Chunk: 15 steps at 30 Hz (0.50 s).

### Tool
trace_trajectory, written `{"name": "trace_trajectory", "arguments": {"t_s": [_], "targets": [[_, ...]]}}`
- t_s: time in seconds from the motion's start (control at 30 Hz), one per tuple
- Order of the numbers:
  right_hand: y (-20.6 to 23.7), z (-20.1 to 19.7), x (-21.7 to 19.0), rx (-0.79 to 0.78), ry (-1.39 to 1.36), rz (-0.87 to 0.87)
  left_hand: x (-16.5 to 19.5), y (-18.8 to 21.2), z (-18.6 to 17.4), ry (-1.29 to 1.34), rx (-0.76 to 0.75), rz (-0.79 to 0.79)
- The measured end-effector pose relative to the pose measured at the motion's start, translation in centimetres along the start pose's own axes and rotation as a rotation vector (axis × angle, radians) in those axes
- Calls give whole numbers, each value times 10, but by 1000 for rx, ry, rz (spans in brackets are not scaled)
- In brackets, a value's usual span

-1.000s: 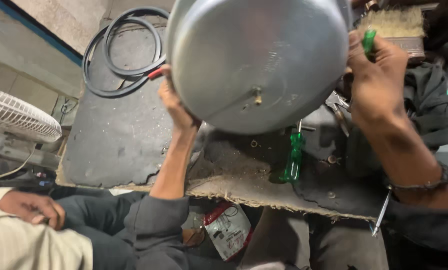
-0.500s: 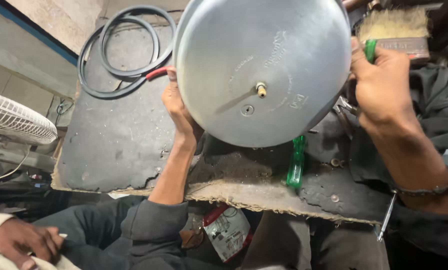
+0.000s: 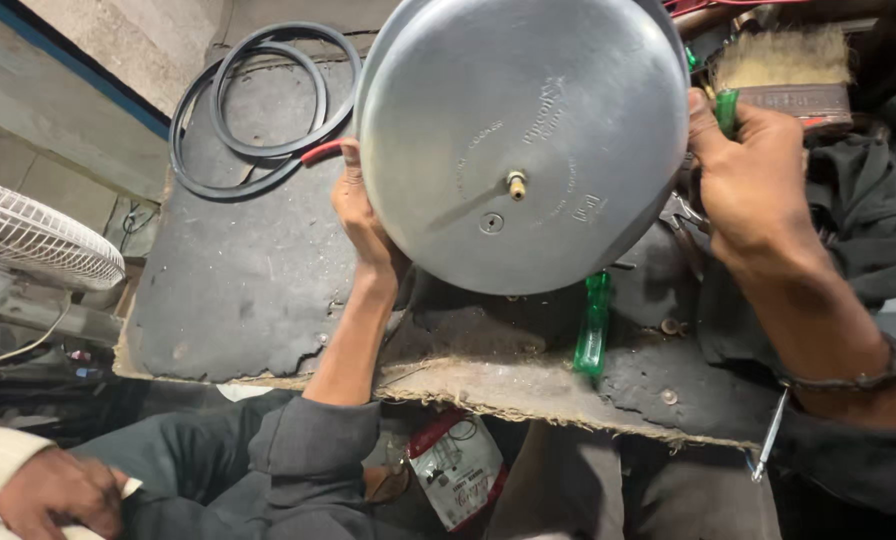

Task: The person removes the old rubber gasket from a pressure cooker lid, cleans the groove, and installs a new rubber gasket. They use a screwdriver to pry out the old gasket and to help seat the new one into place.

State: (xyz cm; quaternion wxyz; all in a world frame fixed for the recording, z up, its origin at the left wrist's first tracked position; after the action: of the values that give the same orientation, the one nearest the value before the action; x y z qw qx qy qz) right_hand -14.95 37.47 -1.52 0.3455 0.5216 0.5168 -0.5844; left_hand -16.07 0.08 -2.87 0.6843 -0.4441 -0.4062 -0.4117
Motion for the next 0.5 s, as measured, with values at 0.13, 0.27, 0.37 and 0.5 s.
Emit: {"name": "trace_trajectory", "arguments": {"t_s": [0.13,0.27,0.37,0.5], "targets": [[6,3,-14,-66,-46,-58,0,0,-1,7,-27,27],[9,6,-23,-89,-93,-57,-4,-4,-6,-6,-15,73],[10,6,-26,-93,-74,-39,-12,-7,-9,17,8,27],[10,6,-25,-113,-79,-17,-13,-6,-11,-27,35,21]]}}
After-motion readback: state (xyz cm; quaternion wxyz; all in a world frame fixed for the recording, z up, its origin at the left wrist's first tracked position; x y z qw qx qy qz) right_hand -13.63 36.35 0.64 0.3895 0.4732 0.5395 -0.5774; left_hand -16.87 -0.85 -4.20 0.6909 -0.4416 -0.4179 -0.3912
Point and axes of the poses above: each hand's wrist, its own y-axis away from the middle knuckle, its own z-axis out of the palm, x = y × z, the point moved 8 cm from there along -y, towards the middle knuckle, and after that the axes turned 3 degrees about -z, right-handed, at the moved point
